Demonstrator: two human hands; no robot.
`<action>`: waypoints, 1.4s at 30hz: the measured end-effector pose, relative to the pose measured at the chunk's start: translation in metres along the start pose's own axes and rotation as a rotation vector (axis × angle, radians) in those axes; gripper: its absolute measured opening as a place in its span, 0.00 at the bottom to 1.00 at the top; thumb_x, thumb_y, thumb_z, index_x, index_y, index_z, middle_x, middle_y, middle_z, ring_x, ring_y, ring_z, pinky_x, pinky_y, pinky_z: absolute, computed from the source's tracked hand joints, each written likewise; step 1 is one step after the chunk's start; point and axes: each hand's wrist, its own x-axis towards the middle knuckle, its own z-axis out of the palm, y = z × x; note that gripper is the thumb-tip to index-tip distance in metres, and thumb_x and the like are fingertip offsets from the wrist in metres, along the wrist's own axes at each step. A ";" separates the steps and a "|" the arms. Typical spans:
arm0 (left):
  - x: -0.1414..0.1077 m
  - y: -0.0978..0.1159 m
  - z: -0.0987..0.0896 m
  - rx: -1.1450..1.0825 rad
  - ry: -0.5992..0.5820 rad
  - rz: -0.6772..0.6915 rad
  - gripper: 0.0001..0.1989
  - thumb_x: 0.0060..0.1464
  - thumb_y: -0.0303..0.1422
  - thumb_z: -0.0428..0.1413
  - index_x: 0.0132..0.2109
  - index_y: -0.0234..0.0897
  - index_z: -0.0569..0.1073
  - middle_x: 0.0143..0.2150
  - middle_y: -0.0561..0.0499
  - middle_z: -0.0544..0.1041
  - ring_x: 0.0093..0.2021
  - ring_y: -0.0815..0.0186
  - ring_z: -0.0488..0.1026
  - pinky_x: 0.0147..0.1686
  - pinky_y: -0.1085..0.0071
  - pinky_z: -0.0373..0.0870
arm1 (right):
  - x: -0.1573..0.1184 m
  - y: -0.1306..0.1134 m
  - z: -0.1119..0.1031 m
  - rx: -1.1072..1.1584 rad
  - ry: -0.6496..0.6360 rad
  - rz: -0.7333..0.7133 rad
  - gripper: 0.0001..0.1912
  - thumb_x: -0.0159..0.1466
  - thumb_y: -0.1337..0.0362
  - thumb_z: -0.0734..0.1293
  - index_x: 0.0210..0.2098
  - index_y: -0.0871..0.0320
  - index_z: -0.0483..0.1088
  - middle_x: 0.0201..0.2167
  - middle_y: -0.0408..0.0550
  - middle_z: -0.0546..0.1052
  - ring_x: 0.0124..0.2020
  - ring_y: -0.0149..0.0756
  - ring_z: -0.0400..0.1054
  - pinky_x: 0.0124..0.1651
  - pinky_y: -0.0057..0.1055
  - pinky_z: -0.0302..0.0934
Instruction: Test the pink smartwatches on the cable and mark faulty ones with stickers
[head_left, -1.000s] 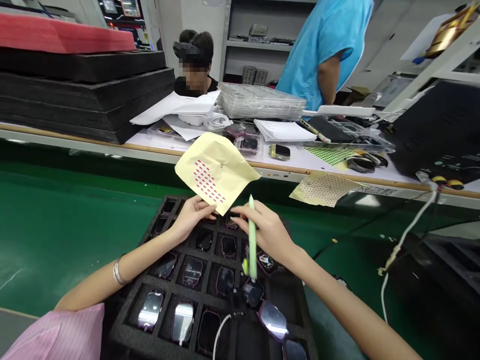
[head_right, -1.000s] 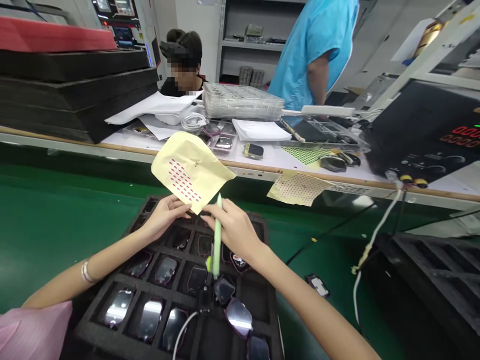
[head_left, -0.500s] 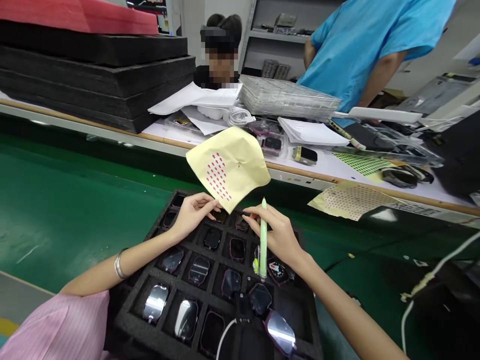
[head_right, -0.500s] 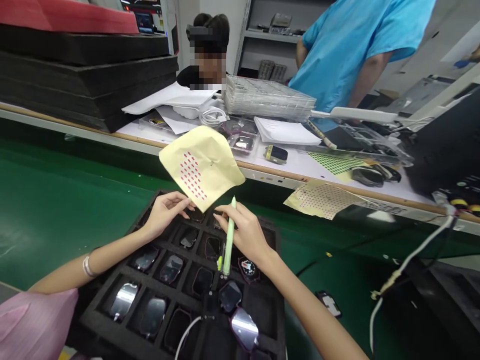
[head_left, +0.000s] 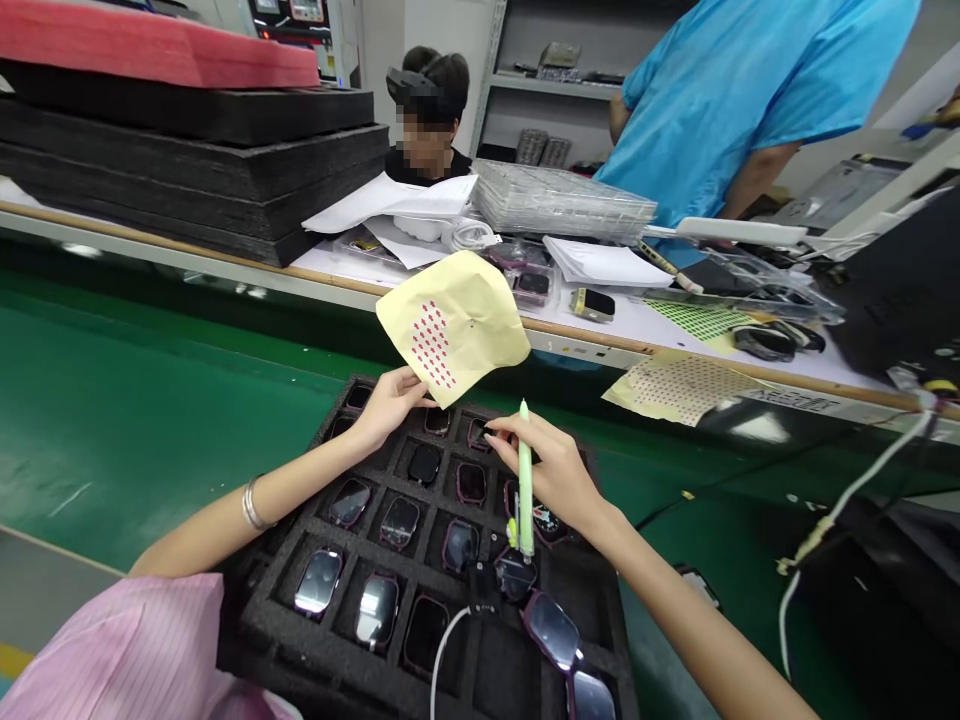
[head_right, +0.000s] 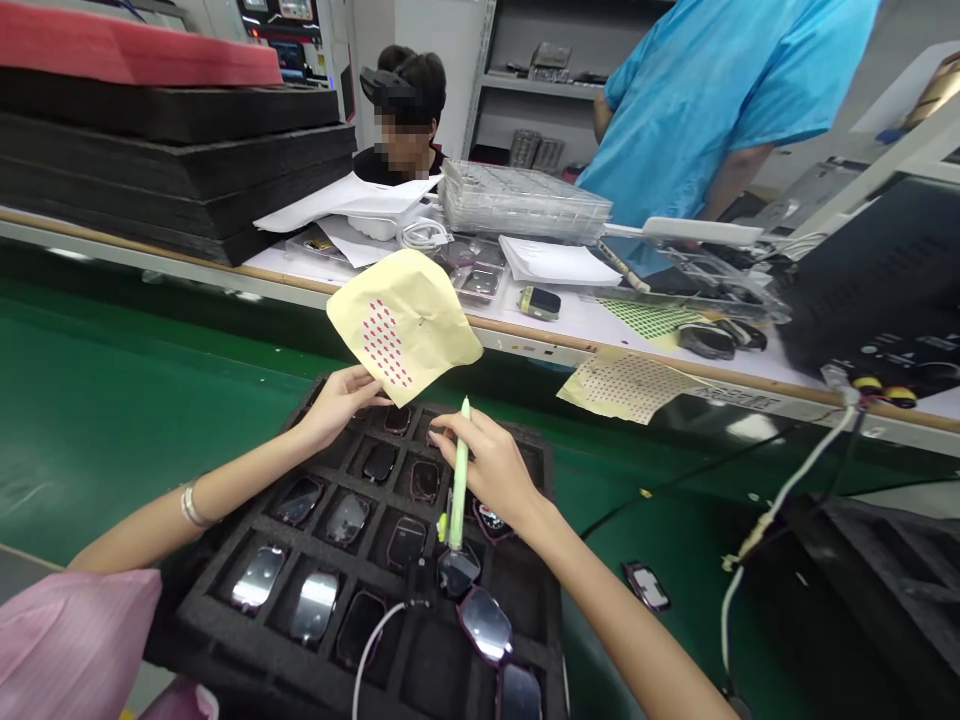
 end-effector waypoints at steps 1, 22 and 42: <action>-0.005 0.003 0.002 0.017 -0.009 0.012 0.15 0.49 0.36 0.61 0.43 0.31 0.75 0.45 0.41 0.77 0.44 0.57 0.75 0.40 0.65 0.75 | 0.000 0.000 0.001 -0.003 -0.002 -0.004 0.07 0.68 0.63 0.61 0.43 0.56 0.69 0.36 0.50 0.74 0.34 0.39 0.69 0.37 0.35 0.64; -0.007 0.027 0.011 0.127 -0.038 -0.009 0.17 0.49 0.40 0.61 0.39 0.30 0.75 0.36 0.41 0.80 0.37 0.58 0.77 0.26 0.71 0.75 | 0.056 0.004 0.009 0.063 0.067 0.093 0.13 0.68 0.60 0.58 0.30 0.59 0.66 0.25 0.44 0.69 0.26 0.33 0.62 0.31 0.27 0.56; -0.032 0.017 0.013 0.208 0.006 0.032 0.12 0.49 0.38 0.61 0.32 0.32 0.77 0.28 0.44 0.79 0.28 0.62 0.76 0.22 0.73 0.71 | 0.043 0.002 0.018 0.130 0.014 0.102 0.10 0.65 0.60 0.64 0.31 0.59 0.71 0.29 0.48 0.74 0.30 0.36 0.67 0.33 0.29 0.57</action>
